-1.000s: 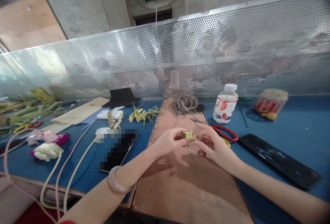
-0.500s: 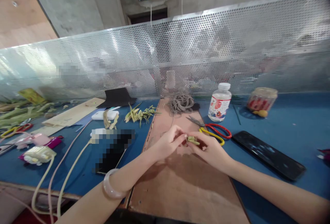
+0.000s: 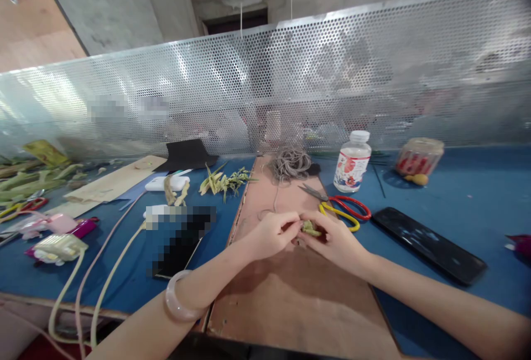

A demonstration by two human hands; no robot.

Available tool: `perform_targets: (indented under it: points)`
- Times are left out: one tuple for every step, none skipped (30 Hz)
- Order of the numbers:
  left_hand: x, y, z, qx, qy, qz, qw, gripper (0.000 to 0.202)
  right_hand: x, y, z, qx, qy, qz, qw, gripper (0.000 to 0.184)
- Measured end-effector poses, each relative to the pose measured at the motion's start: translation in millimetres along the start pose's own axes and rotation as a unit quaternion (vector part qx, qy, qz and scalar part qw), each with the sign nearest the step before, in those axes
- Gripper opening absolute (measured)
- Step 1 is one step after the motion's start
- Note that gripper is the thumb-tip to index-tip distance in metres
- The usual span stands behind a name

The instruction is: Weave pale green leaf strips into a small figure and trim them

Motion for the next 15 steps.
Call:
perform_targets:
  points:
    - [-0.3,-0.2,1.2,-0.016,-0.008,-0.008,1.0,0.024,-0.4,-1.8,-0.6,0.003,0.005,0.0,1.0,0.023]
    - [-0.7,-0.7,2.7,-0.035,-0.017,-0.017,0.999,0.024,-0.9,-3.8,-1.6,0.007,0.011,-0.002,1.0,0.022]
    - [-1.1,-1.4,3.8,-0.054,-0.024,-0.026,0.998,0.025,-1.4,-5.8,-2.9,0.009,0.019,-0.004,1.0,0.021]
    - [-1.4,-2.3,4.4,-0.073,-0.027,-0.033,0.996,0.025,-1.7,-7.7,-4.1,0.01,0.025,-0.006,1.0,0.02]
    - [-1.6,-3.3,4.4,-0.088,-0.027,-0.039,0.995,0.026,-2.0,-9.3,-5.3,0.009,0.031,-0.009,0.999,0.02]
    - [-1.6,-4.3,3.8,-0.1,-0.023,-0.043,0.994,0.026,-2.0,-10.4,-6.3,0.006,0.036,-0.011,0.999,0.019]
    - [-1.5,-5.2,3.0,-0.108,-0.018,-0.044,0.993,0.027,-2.0,-10.9,-7.2,0.003,0.039,-0.012,0.999,0.019]
    - [-1.3,-5.9,2.0,-0.113,-0.012,-0.043,0.993,0.027,-1.8,-11.0,-8.2,0.0,0.042,-0.011,0.999,0.019]
    - [-1.1,-6.3,1.3,-0.113,-0.008,-0.041,0.993,0.028,-1.6,-10.9,-9.0,-0.002,0.043,-0.01,0.999,0.018]
    - [-0.9,-6.7,0.4,-0.111,-0.003,-0.038,0.993,0.028,-1.4,-10.5,-9.6,-0.001,0.044,-0.007,0.999,0.018]
    - [-0.6,-7.1,-0.7,-0.107,0.002,-0.037,0.994,0.028,-1.3,-9.5,-10.0,0.005,0.044,-0.001,0.999,0.018]
    - [-0.5,-7.5,-1.5,-0.104,0.006,-0.036,0.994,0.027,-1.6,-8.0,-10.1,0.015,0.044,0.009,0.999,0.019]
    - [-0.4,-7.8,-2.0,-0.104,0.008,-0.037,0.994,0.027,-2.1,-6.1,-9.7,0.029,0.043,0.021,0.998,0.019]
    - [-0.5,-7.9,-2.2,-0.104,0.01,-0.037,0.994,0.027,-2.9,-4.3,-9.3,0.045,0.043,0.034,0.997,0.02]
    - [-0.8,-7.8,-2.3,-0.104,0.011,-0.038,0.994,0.027,-4.0,-2.6,-8.9,0.06,0.044,0.046,0.996,0.02]
Point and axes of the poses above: each hand's wrist, its own x-axis towards the middle knuckle, its own z-axis out of the palm, y = z × x, the point moved 10 cm from there along x, towards the middle knuckle, and after that the axes turned 7 degrees about -z, right-handed, at the moved point
